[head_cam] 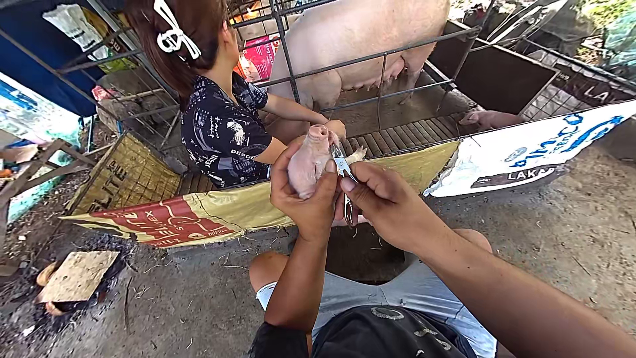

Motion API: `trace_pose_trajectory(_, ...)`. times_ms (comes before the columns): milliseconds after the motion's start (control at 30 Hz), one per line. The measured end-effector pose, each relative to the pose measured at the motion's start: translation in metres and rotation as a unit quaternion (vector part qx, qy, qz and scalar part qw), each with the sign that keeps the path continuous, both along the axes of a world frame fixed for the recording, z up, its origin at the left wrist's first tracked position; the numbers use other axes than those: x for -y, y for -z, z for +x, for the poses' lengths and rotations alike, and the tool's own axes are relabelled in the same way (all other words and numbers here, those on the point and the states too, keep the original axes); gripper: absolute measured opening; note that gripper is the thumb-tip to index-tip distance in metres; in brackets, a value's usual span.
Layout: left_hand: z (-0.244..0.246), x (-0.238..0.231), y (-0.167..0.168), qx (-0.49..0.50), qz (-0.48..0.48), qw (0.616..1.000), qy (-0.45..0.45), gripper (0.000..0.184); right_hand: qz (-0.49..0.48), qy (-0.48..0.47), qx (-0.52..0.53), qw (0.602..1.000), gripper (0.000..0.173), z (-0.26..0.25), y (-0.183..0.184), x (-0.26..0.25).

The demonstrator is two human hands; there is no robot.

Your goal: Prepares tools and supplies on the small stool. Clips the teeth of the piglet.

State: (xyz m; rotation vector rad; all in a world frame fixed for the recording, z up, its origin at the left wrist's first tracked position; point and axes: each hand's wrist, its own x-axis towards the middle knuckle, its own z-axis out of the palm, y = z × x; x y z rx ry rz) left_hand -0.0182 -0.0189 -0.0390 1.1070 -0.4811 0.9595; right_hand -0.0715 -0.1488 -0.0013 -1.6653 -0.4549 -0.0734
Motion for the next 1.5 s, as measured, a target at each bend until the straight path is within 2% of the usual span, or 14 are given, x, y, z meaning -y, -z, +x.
trace_pose_trajectory(1133, 0.0030, -0.0019, 0.0028, 0.005, 0.009, 1.000, -0.006, 0.053, 0.009, 0.008, 0.017, 1.000, 0.024, 0.0024, 0.0042, -0.0040)
trace_pose_trajectory(1333, 0.0021, -0.0025, 0.0022, 0.002, 0.023, 0.999, -0.027, 0.053, 0.091, -0.063, -0.060, 0.992, 0.024, 0.0028, 0.0034, -0.0037)
trace_pose_trajectory(1500, 0.0003, -0.0033, 0.0008, -0.002, 0.023, 0.999, -0.032, 0.052, 0.090, -0.069, -0.070, 0.991, 0.025, 0.0018, 0.0037, -0.0050)
